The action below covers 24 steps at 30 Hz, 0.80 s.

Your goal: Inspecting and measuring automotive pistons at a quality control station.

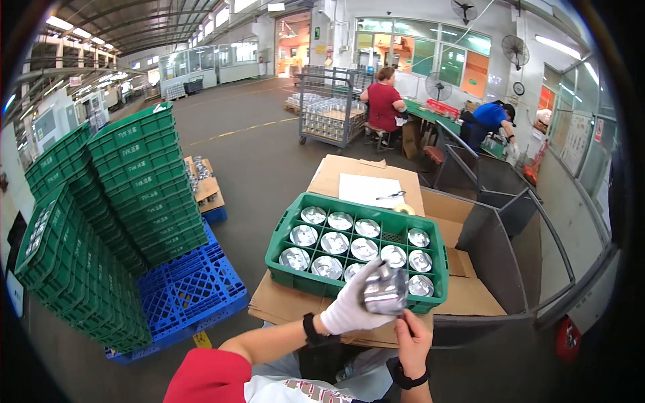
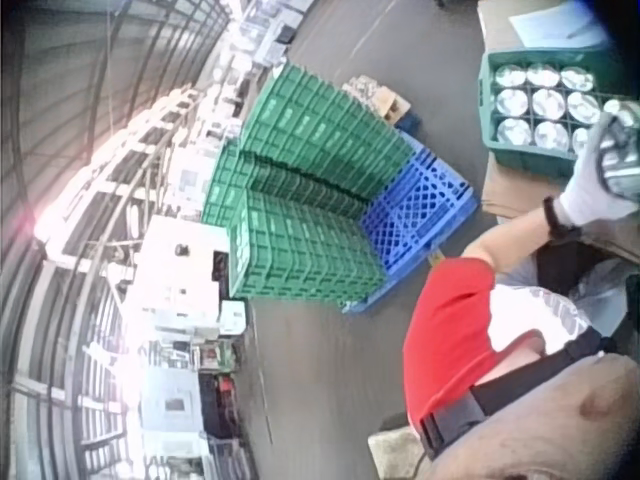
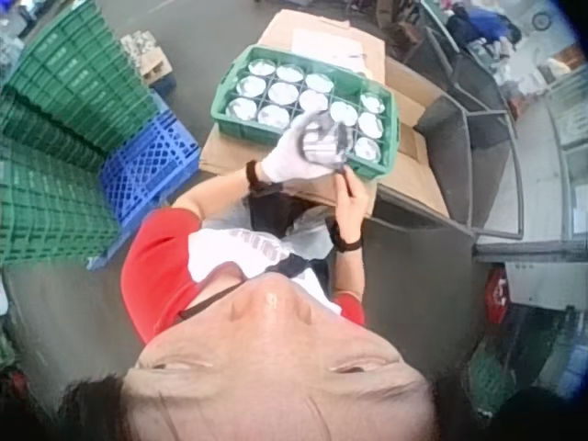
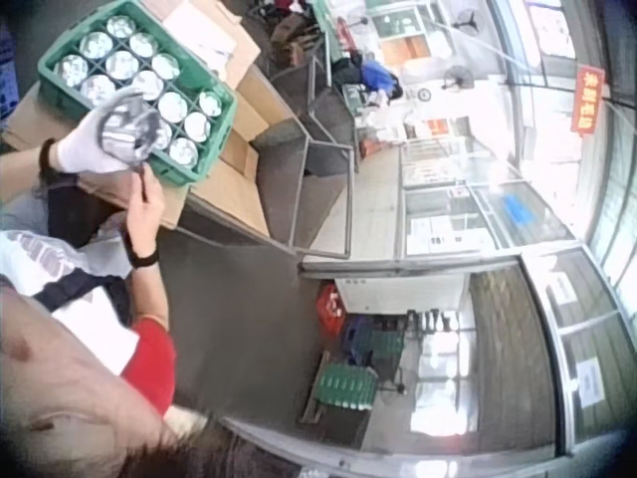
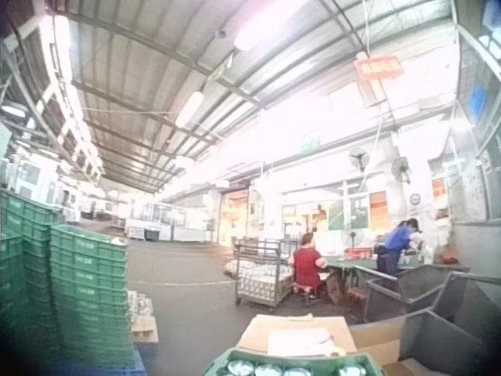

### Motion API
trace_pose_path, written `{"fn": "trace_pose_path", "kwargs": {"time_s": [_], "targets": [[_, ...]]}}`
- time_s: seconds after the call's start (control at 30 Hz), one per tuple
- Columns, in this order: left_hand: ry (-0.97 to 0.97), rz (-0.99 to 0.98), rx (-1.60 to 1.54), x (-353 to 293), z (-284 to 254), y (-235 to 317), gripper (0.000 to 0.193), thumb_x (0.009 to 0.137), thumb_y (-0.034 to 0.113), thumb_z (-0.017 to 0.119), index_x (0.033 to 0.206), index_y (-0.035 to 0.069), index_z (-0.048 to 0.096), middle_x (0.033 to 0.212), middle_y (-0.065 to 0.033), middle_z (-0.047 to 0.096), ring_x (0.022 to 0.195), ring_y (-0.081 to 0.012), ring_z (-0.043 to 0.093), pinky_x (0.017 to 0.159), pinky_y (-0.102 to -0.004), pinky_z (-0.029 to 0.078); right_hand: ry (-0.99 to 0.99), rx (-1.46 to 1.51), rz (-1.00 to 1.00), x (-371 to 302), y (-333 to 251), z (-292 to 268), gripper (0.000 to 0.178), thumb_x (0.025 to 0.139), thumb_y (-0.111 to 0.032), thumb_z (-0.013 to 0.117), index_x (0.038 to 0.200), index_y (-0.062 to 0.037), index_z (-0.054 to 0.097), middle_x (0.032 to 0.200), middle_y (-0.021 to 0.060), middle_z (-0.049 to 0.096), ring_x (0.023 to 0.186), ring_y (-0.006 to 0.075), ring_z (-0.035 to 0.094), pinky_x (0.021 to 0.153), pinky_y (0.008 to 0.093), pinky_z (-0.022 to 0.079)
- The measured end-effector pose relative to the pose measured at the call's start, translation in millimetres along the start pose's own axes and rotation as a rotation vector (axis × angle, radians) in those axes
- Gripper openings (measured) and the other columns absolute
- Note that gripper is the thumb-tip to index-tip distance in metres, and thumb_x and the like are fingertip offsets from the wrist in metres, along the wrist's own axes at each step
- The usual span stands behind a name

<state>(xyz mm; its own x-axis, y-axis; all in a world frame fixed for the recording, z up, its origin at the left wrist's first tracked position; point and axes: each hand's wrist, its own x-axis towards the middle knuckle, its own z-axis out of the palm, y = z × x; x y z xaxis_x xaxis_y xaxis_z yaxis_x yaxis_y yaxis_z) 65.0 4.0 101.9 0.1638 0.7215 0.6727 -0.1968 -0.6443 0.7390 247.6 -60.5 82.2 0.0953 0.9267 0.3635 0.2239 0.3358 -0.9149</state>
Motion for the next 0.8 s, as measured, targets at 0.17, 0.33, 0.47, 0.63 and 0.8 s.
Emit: {"fn": "trace_pose_path", "kwargs": {"time_s": [0.17, 0.33, 0.47, 0.63, 0.8], "targets": [[-0.031, -0.105, -0.183, 73, 31, 14, 0.104, 0.063, 0.007, 0.089, 0.147, 0.005, 0.028, 0.131, -0.0115, 0.050, 0.119, -0.0188, 0.054, 0.102, -0.0330, 0.045, 0.124, 0.084, 0.081, 3, 12, -30, 0.029, 0.094, -0.007, 0.065, 0.120, 0.0057, 0.063, 0.082, 0.0004, 0.060, 0.073, 0.0069, 0.053, 0.063, 0.0227, 0.044], [0.309, 0.009, -0.062, 175, 10, -13, 0.067, 0.079, 0.001, 0.077, 0.135, 0.006, 0.040, 0.123, -0.0104, 0.057, 0.110, -0.0196, 0.060, 0.091, -0.0334, 0.054, 0.186, 0.038, 0.218, -21, 37, -69, 0.026, 0.094, -0.011, 0.065, 0.115, 0.0042, 0.066, 0.072, -0.0012, 0.058, 0.067, 0.0040, 0.051, 0.059, 0.0211, 0.041], [0.131, -0.297, 0.148, 229, 8, -90, 0.051, 0.081, 0.008, 0.078, 0.125, 0.003, 0.052, 0.105, -0.0071, 0.063, 0.090, -0.0133, 0.062, 0.075, -0.0279, 0.054, 0.324, 0.265, 0.356, -44, 61, -85, 0.026, 0.094, -0.013, 0.066, 0.114, 0.0037, 0.067, 0.073, -0.0011, 0.060, 0.067, 0.0038, 0.052, 0.059, 0.0205, 0.042], [0.000, -0.517, 0.765, 231, 18, -191, 0.039, 0.074, 0.024, 0.081, 0.104, 0.003, 0.067, 0.089, -0.0042, 0.066, 0.079, -0.0120, 0.059, 0.070, -0.0281, 0.051, 0.393, 0.239, 0.355, -62, 73, -83, 0.028, 0.092, -0.012, 0.067, 0.116, 0.0025, 0.067, 0.070, -0.0012, 0.059, 0.063, 0.0050, 0.053, 0.058, 0.0224, 0.044], [-0.049, -0.560, 0.925, 225, -14, -242, 0.071, 0.072, 0.038, 0.082, 0.127, 0.001, 0.057, 0.109, -0.0139, 0.068, 0.097, -0.0231, 0.065, 0.087, -0.0327, 0.052, 0.326, 0.201, 0.349, -66, 77, -77, 0.027, 0.091, -0.013, 0.067, 0.115, 0.0000, 0.068, 0.070, 0.0000, 0.062, 0.066, 0.0048, 0.055, 0.061, 0.0234, 0.046]]}}
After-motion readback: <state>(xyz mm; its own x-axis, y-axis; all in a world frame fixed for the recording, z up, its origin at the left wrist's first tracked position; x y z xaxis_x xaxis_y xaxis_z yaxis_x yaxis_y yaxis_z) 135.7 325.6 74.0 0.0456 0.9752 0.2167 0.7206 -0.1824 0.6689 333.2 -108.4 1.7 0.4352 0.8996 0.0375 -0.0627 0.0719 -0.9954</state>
